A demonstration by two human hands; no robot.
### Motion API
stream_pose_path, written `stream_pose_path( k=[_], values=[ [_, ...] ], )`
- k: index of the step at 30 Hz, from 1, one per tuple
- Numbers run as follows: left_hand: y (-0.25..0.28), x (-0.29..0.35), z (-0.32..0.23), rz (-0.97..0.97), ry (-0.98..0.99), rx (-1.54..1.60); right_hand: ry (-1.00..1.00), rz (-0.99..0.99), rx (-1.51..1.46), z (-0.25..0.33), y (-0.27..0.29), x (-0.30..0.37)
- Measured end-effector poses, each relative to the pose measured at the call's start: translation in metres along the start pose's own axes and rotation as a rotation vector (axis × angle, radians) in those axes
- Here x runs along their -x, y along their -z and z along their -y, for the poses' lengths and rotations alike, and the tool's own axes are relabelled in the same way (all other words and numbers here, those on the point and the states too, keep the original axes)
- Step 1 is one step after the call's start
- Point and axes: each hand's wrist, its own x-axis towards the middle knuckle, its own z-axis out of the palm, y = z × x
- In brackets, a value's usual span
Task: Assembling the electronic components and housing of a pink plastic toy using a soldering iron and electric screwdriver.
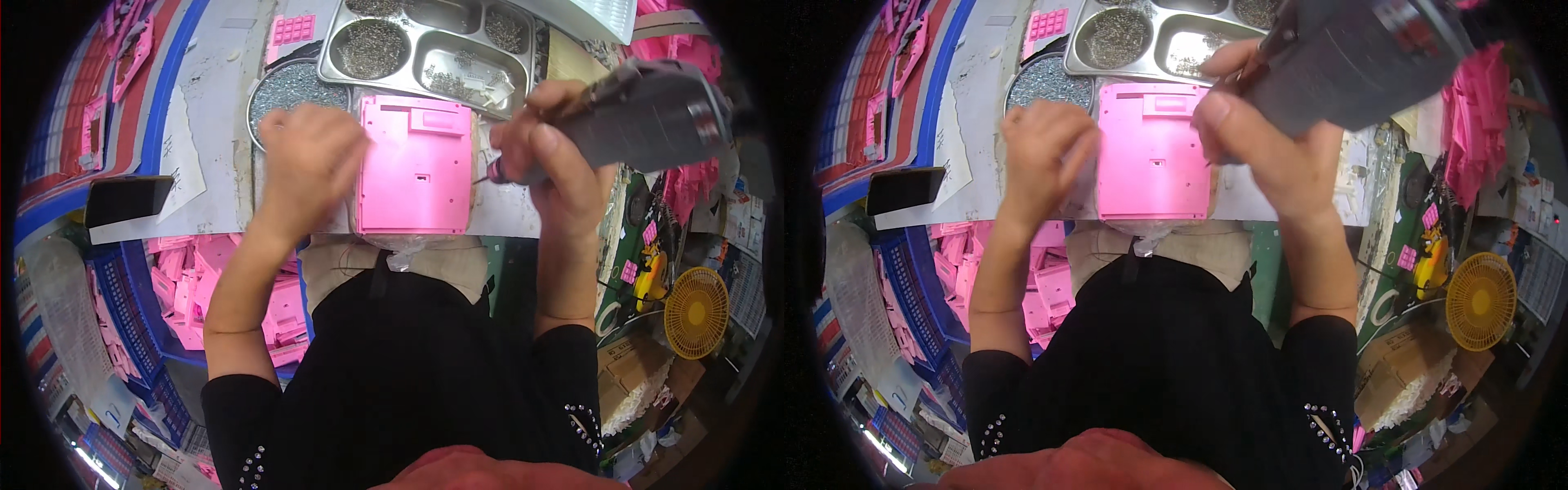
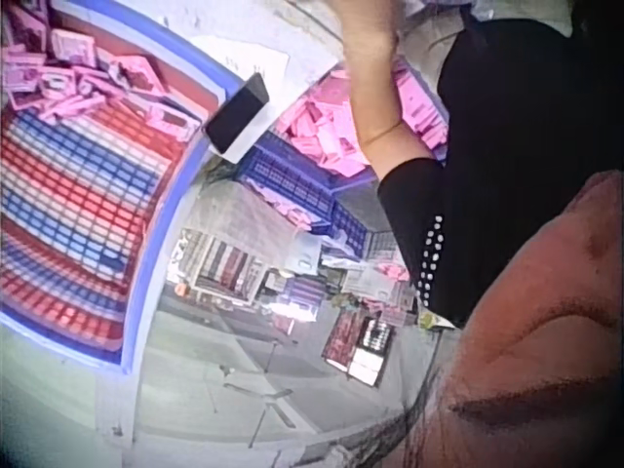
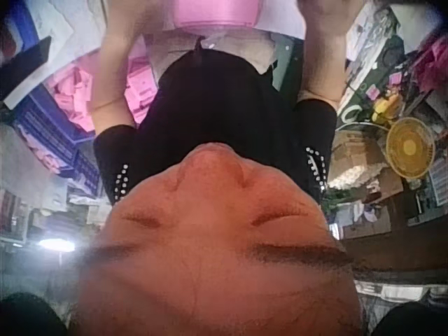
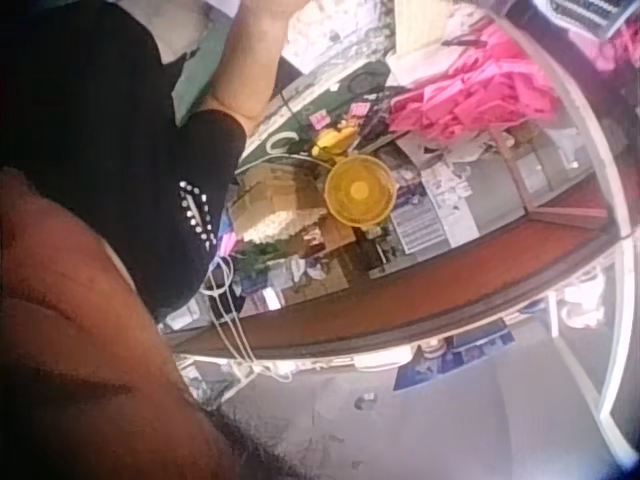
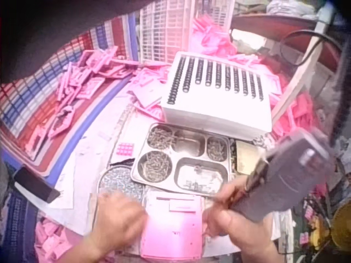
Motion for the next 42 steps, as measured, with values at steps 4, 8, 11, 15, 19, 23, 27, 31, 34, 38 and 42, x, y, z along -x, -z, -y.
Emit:
stream_pose_path(
  k=[4, 8, 11, 15, 19, 23, 27, 31, 34, 38, 42],
  values=[
    [-0.011, 0.003, -0.046, 0.11, -0.049, 0.27, 0.151, 0.138, -0.281, 0.004, -0.008, 0.017],
    [-0.019, 0.001, -0.06, 0.121, -0.082, 0.34, 0.174, 0.186, -0.352, 0.014, -0.015, 0.024],
    [-0.019, 0.0, -0.062, 0.115, -0.091, 0.335, 0.146, 0.159, -0.366, 0.011, -0.019, 0.026],
    [-0.02, 0.001, -0.062, 0.135, -0.1, 0.311, 0.12, 0.173, -0.338, 0.005, -0.018, 0.026],
    [-0.02, 0.001, -0.061, 0.132, -0.107, 0.3, 0.092, 0.151, -0.328, 0.008, -0.02, 0.028],
    [-0.02, 0.001, -0.062, 0.106, -0.125, 0.3, 0.085, 0.159, -0.337, 0.011, -0.019, 0.03],
    [-0.019, 0.001, -0.063, 0.1, -0.143, 0.303, 0.067, 0.156, -0.324, 0.015, -0.019, 0.031],
    [-0.019, 0.001, -0.067, 0.122, -0.162, 0.217, 0.064, 0.128, -0.299, 0.014, -0.024, 0.035],
    [-0.018, -0.001, -0.069, 0.14, -0.195, 0.2, 0.049, 0.094, -0.227, 0.012, -0.027, 0.042],
    [-0.015, -0.005, -0.075, 0.143, -0.234, 0.262, 0.026, 0.073, -0.121, 0.006, -0.024, 0.049],
    [-0.02, -0.002, -0.069, 0.145, -0.246, 0.343, 0.105, 0.083, -0.275, 0.01, -0.016, 0.051]
  ],
)
